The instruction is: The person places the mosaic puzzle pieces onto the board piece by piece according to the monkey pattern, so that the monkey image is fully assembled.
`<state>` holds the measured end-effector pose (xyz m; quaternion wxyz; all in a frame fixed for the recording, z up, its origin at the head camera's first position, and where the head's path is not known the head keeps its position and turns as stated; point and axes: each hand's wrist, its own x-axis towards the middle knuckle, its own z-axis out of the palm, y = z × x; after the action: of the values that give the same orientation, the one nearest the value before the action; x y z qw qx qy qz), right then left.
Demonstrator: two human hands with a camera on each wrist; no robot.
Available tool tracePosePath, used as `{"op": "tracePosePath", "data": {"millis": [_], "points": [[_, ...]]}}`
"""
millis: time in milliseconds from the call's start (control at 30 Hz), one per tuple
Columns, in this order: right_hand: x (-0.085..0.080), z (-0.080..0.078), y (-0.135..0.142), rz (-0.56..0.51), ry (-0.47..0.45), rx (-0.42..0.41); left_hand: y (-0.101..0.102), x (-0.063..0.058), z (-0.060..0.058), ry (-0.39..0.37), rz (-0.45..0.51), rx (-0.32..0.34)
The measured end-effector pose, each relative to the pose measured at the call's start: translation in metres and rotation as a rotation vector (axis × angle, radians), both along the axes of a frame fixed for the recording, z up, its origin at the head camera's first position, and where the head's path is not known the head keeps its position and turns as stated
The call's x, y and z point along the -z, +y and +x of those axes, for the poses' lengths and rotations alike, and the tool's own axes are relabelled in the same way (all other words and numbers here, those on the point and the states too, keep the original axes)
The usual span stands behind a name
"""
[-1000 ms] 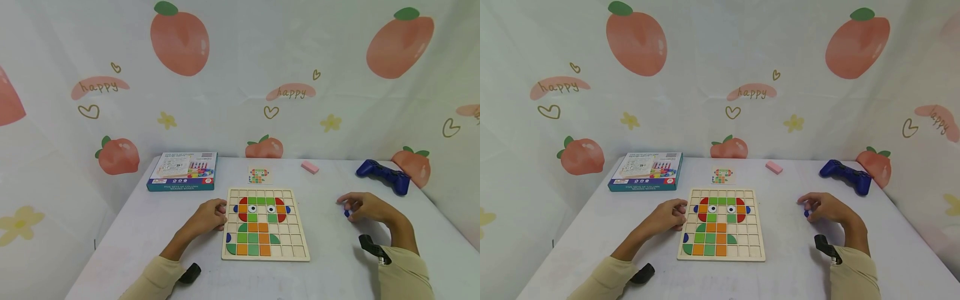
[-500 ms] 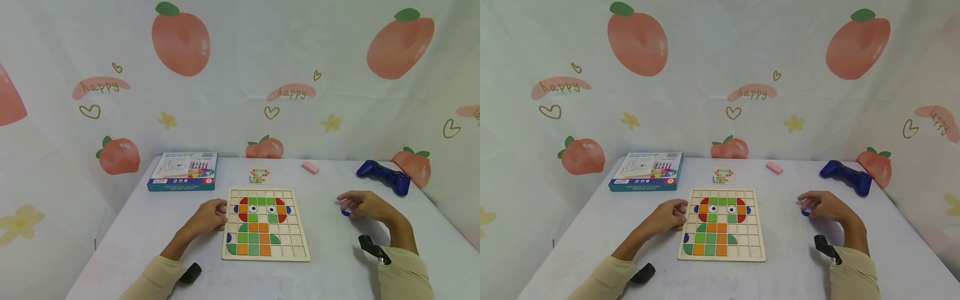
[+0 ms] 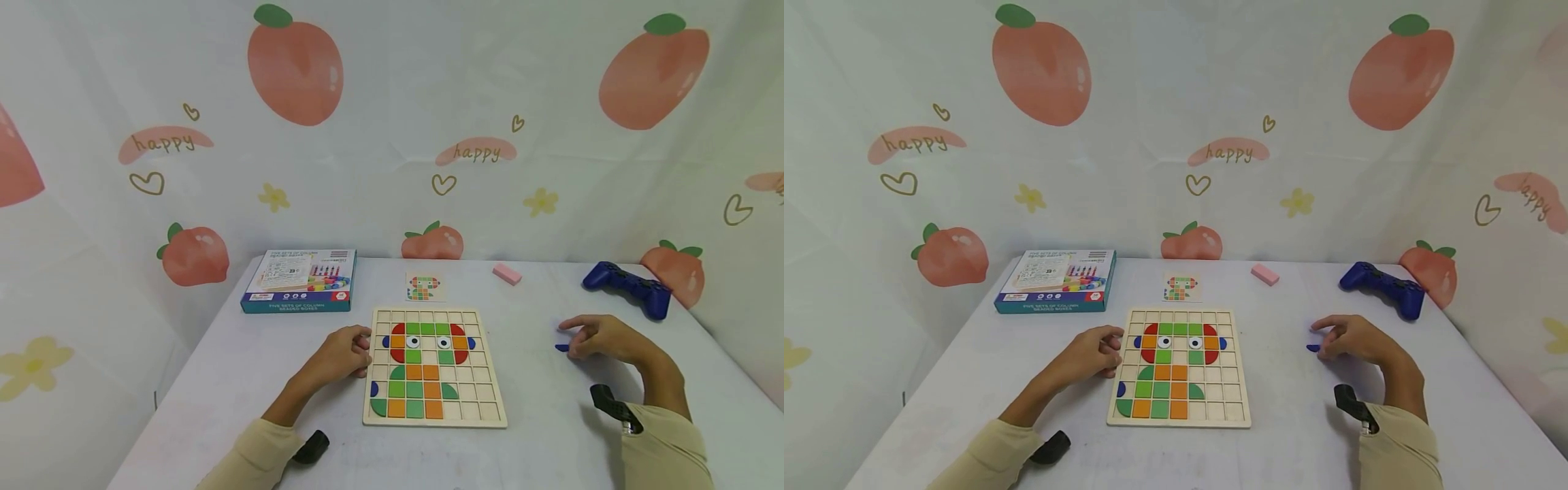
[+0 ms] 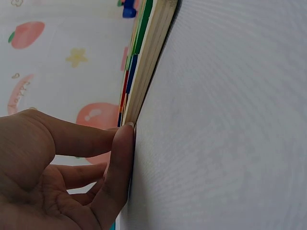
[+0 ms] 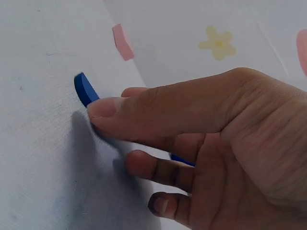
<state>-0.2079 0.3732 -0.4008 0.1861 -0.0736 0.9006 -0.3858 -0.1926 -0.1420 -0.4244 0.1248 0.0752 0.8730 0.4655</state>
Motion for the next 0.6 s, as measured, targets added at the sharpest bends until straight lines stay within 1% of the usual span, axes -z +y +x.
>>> {"op": "tracePosePath", "data": {"millis": [133,333,467,600], "points": [[-0.001,-0.002,-0.003,-0.01,0.015,-0.011,0.0,0.0,0.0,-0.001,0.004,0.0],[-0.002,-0.004,-0.014,0.028,0.066,-0.008,-0.001,-0.002,0.001,-0.006,0.0,0.001],[-0.002,-0.005,-0.019,0.077,0.063,0.005,0.0,-0.002,0.001,-0.019,0.008,-0.004],[0.0,-0.007,-0.021,0.116,0.044,0.026,0.001,-0.003,0.002,-0.015,0.011,-0.003]]}}
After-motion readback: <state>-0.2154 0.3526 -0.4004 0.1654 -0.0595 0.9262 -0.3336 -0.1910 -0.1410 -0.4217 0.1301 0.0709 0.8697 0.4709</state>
